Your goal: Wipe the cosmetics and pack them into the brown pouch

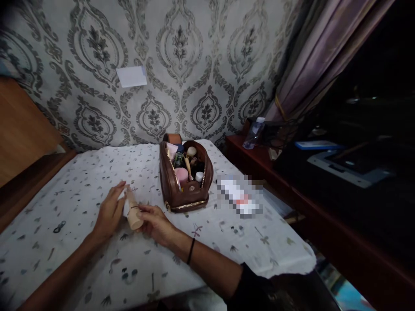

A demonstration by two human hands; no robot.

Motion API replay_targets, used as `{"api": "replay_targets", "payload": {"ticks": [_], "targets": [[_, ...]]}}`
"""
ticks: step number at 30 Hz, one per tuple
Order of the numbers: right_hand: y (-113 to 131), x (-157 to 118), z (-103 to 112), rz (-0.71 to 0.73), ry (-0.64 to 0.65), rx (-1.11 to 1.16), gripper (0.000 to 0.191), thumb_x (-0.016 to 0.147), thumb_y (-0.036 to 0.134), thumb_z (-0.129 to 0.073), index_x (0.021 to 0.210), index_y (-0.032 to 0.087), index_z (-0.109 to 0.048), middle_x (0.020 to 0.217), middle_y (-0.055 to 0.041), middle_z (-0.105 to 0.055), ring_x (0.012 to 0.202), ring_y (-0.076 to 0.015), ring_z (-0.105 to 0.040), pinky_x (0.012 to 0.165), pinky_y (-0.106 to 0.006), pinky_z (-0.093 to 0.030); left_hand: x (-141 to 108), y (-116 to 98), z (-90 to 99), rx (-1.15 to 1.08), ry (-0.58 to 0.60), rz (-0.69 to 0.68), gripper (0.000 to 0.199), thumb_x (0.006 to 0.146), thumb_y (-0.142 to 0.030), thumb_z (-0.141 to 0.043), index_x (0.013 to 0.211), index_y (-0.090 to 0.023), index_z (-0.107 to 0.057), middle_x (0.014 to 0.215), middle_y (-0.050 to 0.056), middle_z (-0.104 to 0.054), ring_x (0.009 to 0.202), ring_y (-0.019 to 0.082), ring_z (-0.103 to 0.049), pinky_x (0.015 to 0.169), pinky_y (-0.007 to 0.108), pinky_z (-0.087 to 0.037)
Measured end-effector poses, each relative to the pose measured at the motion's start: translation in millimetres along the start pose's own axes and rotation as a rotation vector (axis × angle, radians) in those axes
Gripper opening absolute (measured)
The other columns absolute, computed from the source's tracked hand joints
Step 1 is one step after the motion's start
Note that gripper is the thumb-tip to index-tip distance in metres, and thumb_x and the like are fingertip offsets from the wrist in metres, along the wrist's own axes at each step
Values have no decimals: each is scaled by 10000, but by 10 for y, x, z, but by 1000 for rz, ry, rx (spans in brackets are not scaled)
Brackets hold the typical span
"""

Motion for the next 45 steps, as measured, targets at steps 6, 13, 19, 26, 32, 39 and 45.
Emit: {"api": "replay_targets", "payload": {"ticks": [6,13,19,26,32,39,45], "targets": [[-34,-28,35,25,26,12,570,565,361,-914,1061,180,-698,875,9,-661,692,-110,-588,603,-230,-462,-105,-186,-33,15,39,-49,358,969,-328,-441,1243,-220,-643,1495,116,-528,1473,294,-373,1232,543,-227],[204,-219,-73,221,196,-814,335,853,387,-705,1117,181,-697,894,-21,-678,835,-165,-619,752,-279,-488,91,218,-117,-641,-18,723,709,591,-487,-804,1195,-183,-592,903,44,-701,789,231,-672,700,335,-542],[1420,-550,-156,740,-120,-1685,231,952,144,-472,1022,142,-692,929,-100,-705,886,-190,-643,813,-301,-483,40,254,-167,-740,57,795,645,516,-516,-840,1009,-159,-624,699,10,-696,610,173,-623,582,268,-480],[2178,-414,-89,634,-112,-1669,226,868,125,-469,924,132,-688,763,-22,-667,665,-133,-579,624,-238,-397,50,213,-122,-759,93,822,676,500,-522,-850,1025,-167,-615,670,6,-702,588,159,-600,566,254,-463],[2245,-218,82,184,50,-2205,221,861,150,-573,1046,147,-692,982,-89,-698,849,-191,-602,697,-268,-388,26,206,-119,-754,120,813,701,505,-529,-852,1053,-165,-609,686,7,-700,591,155,-584,578,257,-459],[2238,-193,-22,43,160,-2239,101,839,175,-592,870,138,-680,901,-67,-662,751,-163,-548,655,-267,-379,18,236,-134,-727,141,782,710,527,-553,-857,1076,-171,-620,733,-11,-662,637,161,-594,590,255,-455],[2251,-234,-95,15,81,-2208,189,866,218,-562,941,106,-695,981,-108,-670,724,-151,-543,615,-267,-368,12,238,-144,-725,148,769,696,549,-555,-852,1080,-170,-617,724,-8,-660,600,153,-565,570,260,-456]]}}
Point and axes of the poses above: each hand's wrist, its own x-axis towards the middle knuckle, its own z-axis out of the back of the hand, y = z × x, the point moved 3 cm from there along x, towards the middle knuckle
